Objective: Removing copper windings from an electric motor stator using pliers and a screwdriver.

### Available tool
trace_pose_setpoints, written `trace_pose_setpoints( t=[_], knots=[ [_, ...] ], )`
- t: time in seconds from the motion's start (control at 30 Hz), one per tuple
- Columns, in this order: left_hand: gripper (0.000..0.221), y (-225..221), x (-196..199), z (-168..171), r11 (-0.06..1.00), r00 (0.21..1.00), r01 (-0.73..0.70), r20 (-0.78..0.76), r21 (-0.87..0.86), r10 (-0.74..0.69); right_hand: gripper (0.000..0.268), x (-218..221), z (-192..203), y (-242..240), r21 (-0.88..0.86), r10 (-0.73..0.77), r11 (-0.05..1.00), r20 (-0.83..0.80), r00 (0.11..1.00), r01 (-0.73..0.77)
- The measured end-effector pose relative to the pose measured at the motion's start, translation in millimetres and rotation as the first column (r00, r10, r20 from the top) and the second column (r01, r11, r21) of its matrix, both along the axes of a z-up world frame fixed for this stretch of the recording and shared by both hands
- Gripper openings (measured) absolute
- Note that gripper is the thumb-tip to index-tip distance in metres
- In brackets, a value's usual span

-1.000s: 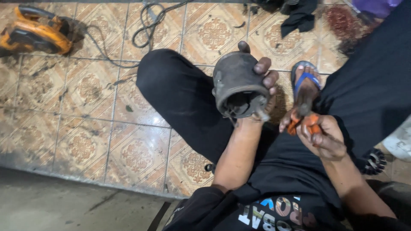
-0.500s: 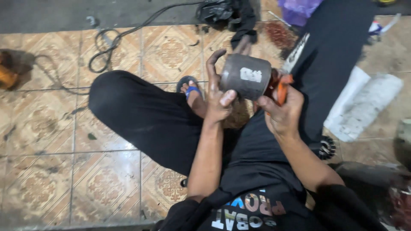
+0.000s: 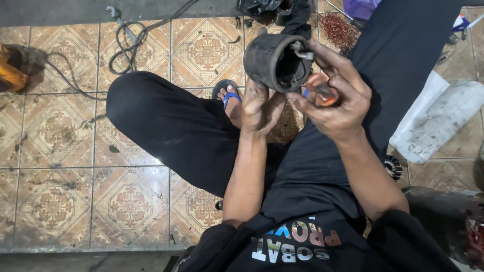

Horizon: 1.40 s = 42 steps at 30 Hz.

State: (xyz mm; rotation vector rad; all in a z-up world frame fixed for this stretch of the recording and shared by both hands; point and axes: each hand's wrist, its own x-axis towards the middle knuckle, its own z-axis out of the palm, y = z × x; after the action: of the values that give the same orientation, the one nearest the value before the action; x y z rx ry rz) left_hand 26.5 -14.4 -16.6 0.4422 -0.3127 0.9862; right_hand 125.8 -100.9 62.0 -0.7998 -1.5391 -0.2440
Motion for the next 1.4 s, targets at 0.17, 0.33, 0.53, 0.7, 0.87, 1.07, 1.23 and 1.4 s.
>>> trace_pose_setpoints(
  t=[0.17,0.33,0.53,0.7,0.87,1.07,1.23,1.4],
  knots=[
    [0.037,6,5,-19,0.99,0.998,0.028,0.066,-0.138,-0.02,0.026,-16,-17,-29,-0.366,-0.295,0.909,-0.224,0.929,0.2],
    [0.025,-6,-7,27,0.962,0.993,-0.119,-0.015,-0.246,0.119,0.031,-27,-27,-67,-0.475,-0.127,0.85,-0.605,0.786,-0.228],
    [0.031,-18,-14,79,0.946,0.988,-0.152,-0.016,-0.287,0.153,0.051,-20,-32,-103,-0.521,0.017,0.61,-0.745,0.667,-0.597],
    [0.037,-10,-9,61,0.945,0.997,-0.067,0.025,-0.319,0.079,0.033,-40,-22,-103,-0.583,-0.085,0.706,-0.634,0.769,-0.403],
    [0.059,17,-5,-5,0.997,0.994,0.081,0.07,0.012,-0.082,0.038,-31,-19,-103,-0.846,-0.23,0.47,-0.392,0.891,-0.251],
    [0.061,11,-8,2,0.996,0.996,0.082,0.03,0.042,-0.083,0.034,-28,-23,-102,-0.82,-0.222,0.491,-0.443,0.869,-0.293],
    [0.058,13,-8,4,0.996,0.999,0.039,-0.02,0.085,-0.038,0.034,-25,-33,-105,-0.812,-0.26,0.493,-0.479,0.838,-0.312],
    [0.058,13,-8,9,0.993,0.999,0.022,-0.048,0.115,-0.017,0.035,-27,-28,-104,-0.862,-0.325,0.466,-0.377,0.867,-0.201]
  ],
)
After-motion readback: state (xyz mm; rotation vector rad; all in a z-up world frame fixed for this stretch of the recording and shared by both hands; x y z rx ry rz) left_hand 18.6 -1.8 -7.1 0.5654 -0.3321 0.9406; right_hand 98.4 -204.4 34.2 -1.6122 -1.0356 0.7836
